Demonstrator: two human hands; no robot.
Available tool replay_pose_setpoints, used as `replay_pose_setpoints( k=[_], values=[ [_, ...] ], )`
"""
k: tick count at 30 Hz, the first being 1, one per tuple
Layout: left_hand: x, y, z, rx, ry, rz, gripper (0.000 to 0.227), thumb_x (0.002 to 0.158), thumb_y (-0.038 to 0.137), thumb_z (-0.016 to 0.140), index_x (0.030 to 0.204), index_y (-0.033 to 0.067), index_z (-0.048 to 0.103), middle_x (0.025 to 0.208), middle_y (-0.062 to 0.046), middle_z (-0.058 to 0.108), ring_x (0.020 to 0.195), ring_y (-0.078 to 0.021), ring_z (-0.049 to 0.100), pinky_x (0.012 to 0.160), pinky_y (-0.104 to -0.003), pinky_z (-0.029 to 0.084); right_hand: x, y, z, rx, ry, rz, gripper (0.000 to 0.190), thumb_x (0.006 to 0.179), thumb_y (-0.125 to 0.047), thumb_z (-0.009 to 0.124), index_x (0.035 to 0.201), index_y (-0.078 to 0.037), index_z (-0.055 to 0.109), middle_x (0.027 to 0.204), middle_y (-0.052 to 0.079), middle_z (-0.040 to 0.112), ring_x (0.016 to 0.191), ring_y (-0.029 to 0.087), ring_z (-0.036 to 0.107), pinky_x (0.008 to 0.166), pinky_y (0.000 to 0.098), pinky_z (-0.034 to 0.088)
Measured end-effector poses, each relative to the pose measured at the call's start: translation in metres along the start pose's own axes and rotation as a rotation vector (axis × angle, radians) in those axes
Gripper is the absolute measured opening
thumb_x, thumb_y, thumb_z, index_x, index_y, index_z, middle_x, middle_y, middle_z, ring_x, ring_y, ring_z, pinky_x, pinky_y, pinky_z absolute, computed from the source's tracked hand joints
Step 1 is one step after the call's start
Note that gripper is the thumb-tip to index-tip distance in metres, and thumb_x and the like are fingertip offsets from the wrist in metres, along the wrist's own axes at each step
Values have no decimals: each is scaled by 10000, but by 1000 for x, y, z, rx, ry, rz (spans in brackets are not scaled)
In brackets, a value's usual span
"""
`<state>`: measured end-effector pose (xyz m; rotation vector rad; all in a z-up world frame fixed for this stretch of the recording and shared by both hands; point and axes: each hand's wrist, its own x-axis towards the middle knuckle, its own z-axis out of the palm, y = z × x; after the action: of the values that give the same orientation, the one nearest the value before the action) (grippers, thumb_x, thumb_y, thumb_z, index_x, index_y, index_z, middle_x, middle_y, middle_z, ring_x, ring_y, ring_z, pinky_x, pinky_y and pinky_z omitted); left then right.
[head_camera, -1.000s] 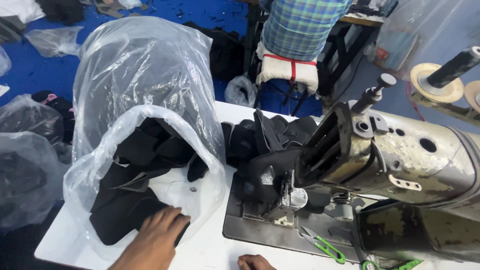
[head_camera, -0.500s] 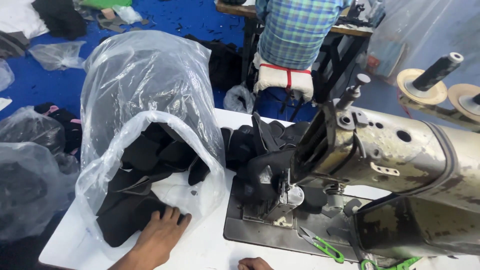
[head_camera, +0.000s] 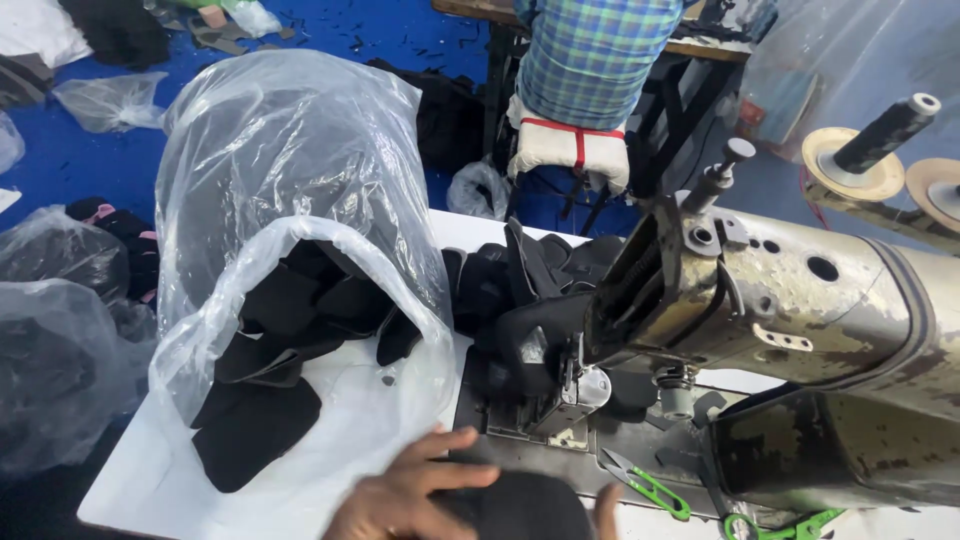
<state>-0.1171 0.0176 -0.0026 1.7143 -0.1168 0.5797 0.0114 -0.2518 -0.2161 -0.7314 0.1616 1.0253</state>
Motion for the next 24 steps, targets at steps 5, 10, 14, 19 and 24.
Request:
replay_pose_setpoints(
  k=[5, 10, 14, 19, 24],
  values=[
    [-13, -46, 22, 199, -197, 164, 104, 940, 163, 765, 932, 219, 678, 1554, -170, 566, 1530, -446, 333, 1260, -509, 226, -27, -76, 66, -544, -89, -335, 713, 849, -337, 774, 1373, 101, 568, 1253, 228, 740, 1179, 310, 700, 1058, 447, 497],
    [15, -41, 8, -747, 133, -486, 812, 869, 288, 705, 1521, -38, 348, 1486, -235, 563, 1402, -309, 551, 1157, -442, 427, -34, -79, 81, -738, 338, -403, 826, 687, 46, 850, 1443, -32, 526, 1040, 306, 796, 1041, 345, 763, 998, 472, 561],
    [26, -32, 24, -720, -108, -637, 714, 853, 241, 766, 1441, -50, 484, 1294, -234, 660, 1261, -277, 647, 1103, -392, 490, -31, -82, 89, -756, 268, -328, 900, 669, 34, 857, 1486, -72, 495, 1089, 244, 764, 1097, 303, 758, 1022, 438, 544],
    [39, -39, 39, -821, 41, -658, 491, 839, 225, 808, 1194, -80, 661, 1060, -155, 740, 1013, -220, 692, 973, -375, 518, -28, -86, 31, -778, 145, -434, 721, 642, 45, 888, 1303, 66, 602, 1168, 243, 780, 1117, 315, 762, 1001, 480, 557],
    [55, -24, 45, -611, -1, -705, 449, 806, 213, 802, 1169, -21, 683, 1008, -126, 776, 980, -199, 739, 929, -351, 578, -34, -87, 30, -748, 209, -391, 604, 688, 35, 878, 1236, 123, 639, 1102, 300, 786, 1096, 346, 782, 1027, 498, 553]
  ],
)
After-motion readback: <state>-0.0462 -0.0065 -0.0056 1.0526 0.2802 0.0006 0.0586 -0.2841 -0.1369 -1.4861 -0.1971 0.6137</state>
